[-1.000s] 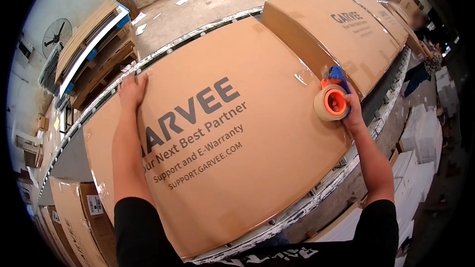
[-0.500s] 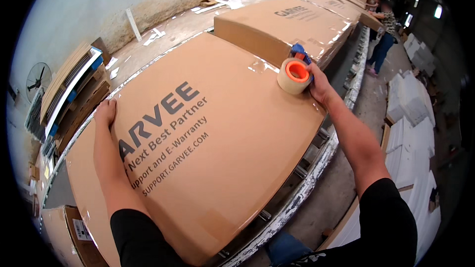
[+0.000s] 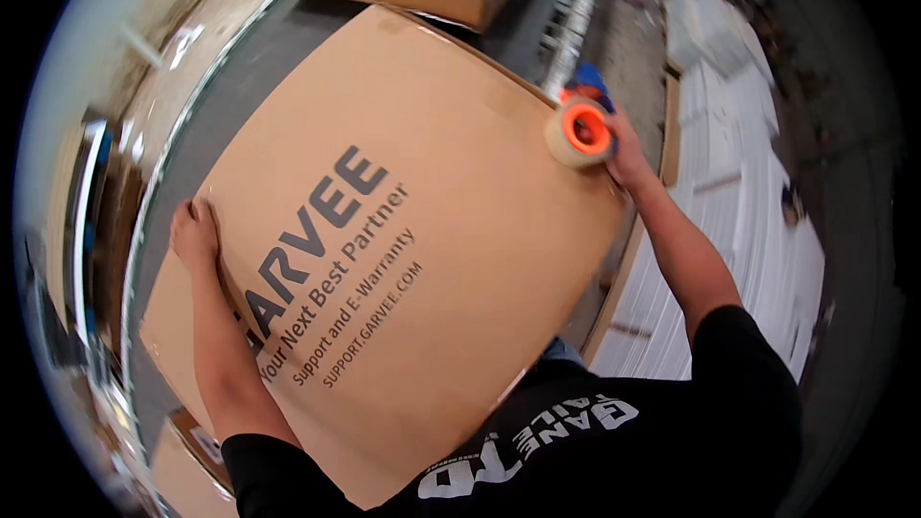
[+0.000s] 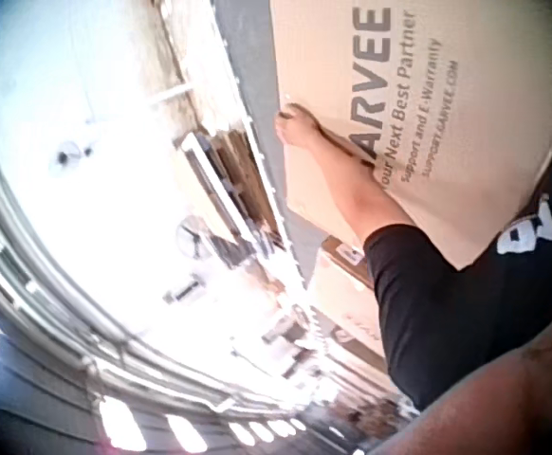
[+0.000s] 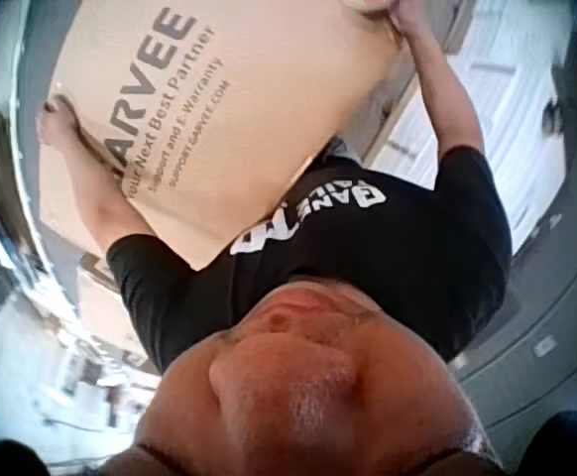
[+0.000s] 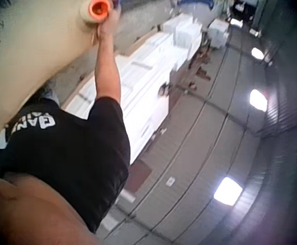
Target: The person tapes the edges and corners of cardboard boxes on a conveyor belt using a handheld tape dispenser.
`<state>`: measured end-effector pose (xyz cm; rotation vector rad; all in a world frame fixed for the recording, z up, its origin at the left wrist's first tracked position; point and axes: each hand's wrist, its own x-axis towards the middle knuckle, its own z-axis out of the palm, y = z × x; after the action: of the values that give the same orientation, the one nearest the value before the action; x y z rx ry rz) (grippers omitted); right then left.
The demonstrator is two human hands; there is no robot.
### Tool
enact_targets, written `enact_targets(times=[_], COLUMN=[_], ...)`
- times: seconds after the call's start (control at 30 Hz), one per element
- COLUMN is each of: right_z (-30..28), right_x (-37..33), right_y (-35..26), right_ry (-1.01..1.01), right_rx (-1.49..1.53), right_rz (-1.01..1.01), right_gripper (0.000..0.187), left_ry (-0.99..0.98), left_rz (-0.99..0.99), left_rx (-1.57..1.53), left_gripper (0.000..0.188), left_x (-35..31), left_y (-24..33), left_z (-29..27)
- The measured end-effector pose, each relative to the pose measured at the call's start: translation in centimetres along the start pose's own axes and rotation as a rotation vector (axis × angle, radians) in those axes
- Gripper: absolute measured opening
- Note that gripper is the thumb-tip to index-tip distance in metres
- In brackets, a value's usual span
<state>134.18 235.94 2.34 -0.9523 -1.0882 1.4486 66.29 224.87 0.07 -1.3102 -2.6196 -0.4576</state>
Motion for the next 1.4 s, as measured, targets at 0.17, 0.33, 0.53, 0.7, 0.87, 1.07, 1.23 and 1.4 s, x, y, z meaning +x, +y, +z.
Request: enact_targets(times=[0.17, 0.33, 0.53, 0.7, 0.87, 1.07, 1.23, 1.4], right_z=[0.0, -1.0, -1.8, 0.3, -6.6, -10.3, -7.0, 0.9], right_x=[2.8, 3.0, 3.5, -1.8, -11.7, -16.7, -12.0, -6.7], right_y=[2.9, 3.5, 3.4, 0.4, -4.1, -12.0, -14.2, -15.7], right_ry=[0.128, 0.256, 0.361, 0.311, 0.148, -0.013, -0.368, -0.516], right_rx=[-0.025, -0.213, -0.286, 0.296, 0.726, -0.173, -1.425, -1.558], right_rz=[-0.089, -0.196, -0.188, -0.162, 0.184, 0.273, -0.316, -0.359], right_gripper=[0.043, 0.037, 0.056, 0.047, 0.044, 0.052, 0.047, 0.049], left_ry=[0.197, -0.241, -0.589, -0.414, -0.346, -0.426, -0.433, -0.452], left_rz=[0.155, 0.589, 1.070, 0.959, 0.792, 0.817, 0.849, 0.823], left_rx=[0.167, -0.213, -0.351, -0.026, -0.039, -0.039, -0.046, -0.073], left_gripper=[0.054, 0.035, 0.057, 0.104, 0.103, 0.103, 0.102, 0.101], left_x=[0.4, -12.6, -35.4, -39.6, -39.6, -38.8, -38.0, -37.8], left_y=[-1.2, 11.1, 25.4, 29.6, 31.2, 31.5, 31.6, 31.3], left_z=[0.6, -6.3, -13.5, -9.7, -8.2, -8.6, -8.7, -8.8])
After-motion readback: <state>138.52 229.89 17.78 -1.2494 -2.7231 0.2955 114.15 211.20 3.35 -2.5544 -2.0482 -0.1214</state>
